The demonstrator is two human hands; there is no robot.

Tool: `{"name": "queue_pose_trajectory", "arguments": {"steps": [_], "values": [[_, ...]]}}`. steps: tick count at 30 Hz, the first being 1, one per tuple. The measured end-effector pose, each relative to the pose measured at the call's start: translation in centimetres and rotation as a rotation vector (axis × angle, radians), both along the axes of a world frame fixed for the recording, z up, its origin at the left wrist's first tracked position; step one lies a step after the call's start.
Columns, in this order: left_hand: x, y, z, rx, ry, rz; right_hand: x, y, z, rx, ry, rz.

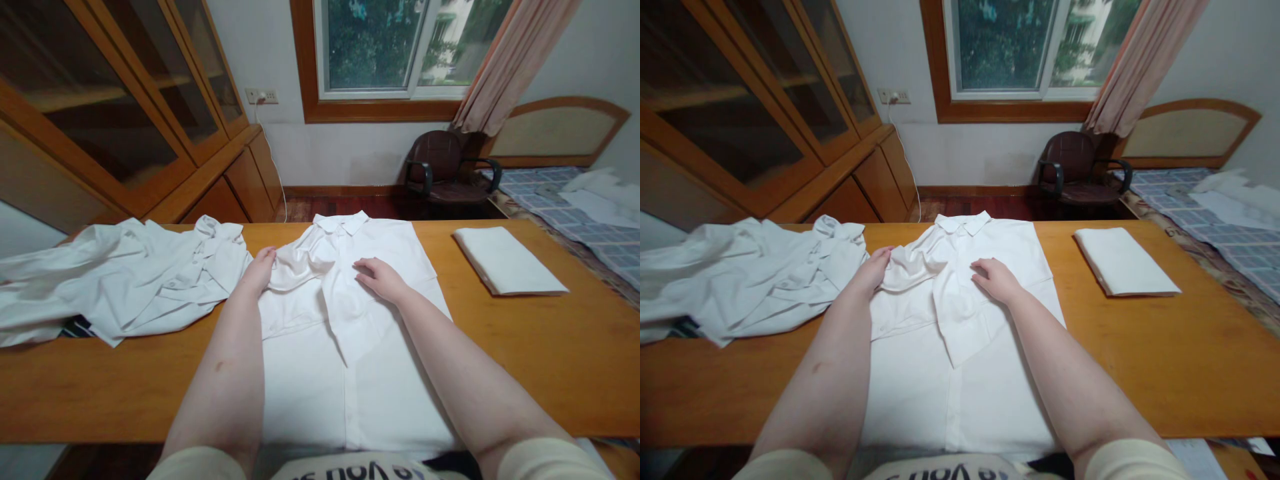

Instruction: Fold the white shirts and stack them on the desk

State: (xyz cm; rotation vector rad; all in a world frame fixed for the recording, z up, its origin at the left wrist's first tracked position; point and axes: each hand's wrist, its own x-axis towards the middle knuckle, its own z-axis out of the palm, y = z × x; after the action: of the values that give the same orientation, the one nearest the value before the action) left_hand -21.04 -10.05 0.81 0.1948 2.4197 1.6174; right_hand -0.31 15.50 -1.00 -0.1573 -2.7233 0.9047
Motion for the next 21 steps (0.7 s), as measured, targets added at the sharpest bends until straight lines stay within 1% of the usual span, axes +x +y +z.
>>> {"name": "queue_pose_trajectory", "arguments": {"steps": [3,6,8,9,10,11,14,16,18,20,21], "values": [[-0.9,0.1,-0.8,0.068,-0.063,0.11,0.0,0.0,0.1,-0.016,0.012,0.007],[-1.1,0.0,-0.8,0.156,-0.154,0.168,0.0,0.0,0.1,-0.026,0.017,0.003],[-1.0,-0.2,-0.5,0.236,-0.163,0.173,0.1,0.0,0.1,-0.033,0.02,0.002],[-0.9,-0.3,-0.3,0.248,-0.15,0.148,0.1,0.0,0.1,-0.036,0.021,0.004],[-0.9,-0.6,-0.1,0.218,-0.127,0.104,0.1,0.0,0.1,-0.038,0.023,0.005],[-0.8,-0.8,0.1,0.15,-0.104,0.05,0.1,0.0,0.1,-0.039,0.026,0.006],[-0.9,-1.6,0.3,-0.182,-0.027,-0.103,0.0,0.0,0.0,-0.037,0.037,0.007],[-1.0,-1.8,0.3,-0.356,0.038,-0.161,0.1,0.0,0.1,-0.038,0.037,0.007],[-1.1,-1.8,0.4,-0.451,0.083,-0.137,0.1,0.0,0.2,-0.042,0.03,0.005],[-1.2,-1.7,0.4,-0.493,0.114,-0.037,0.1,0.0,0.2,-0.046,0.023,0.002],[-1.2,-1.6,0.4,-0.483,0.126,0.028,0.1,0.0,0.2,-0.047,0.022,0.001]]}}
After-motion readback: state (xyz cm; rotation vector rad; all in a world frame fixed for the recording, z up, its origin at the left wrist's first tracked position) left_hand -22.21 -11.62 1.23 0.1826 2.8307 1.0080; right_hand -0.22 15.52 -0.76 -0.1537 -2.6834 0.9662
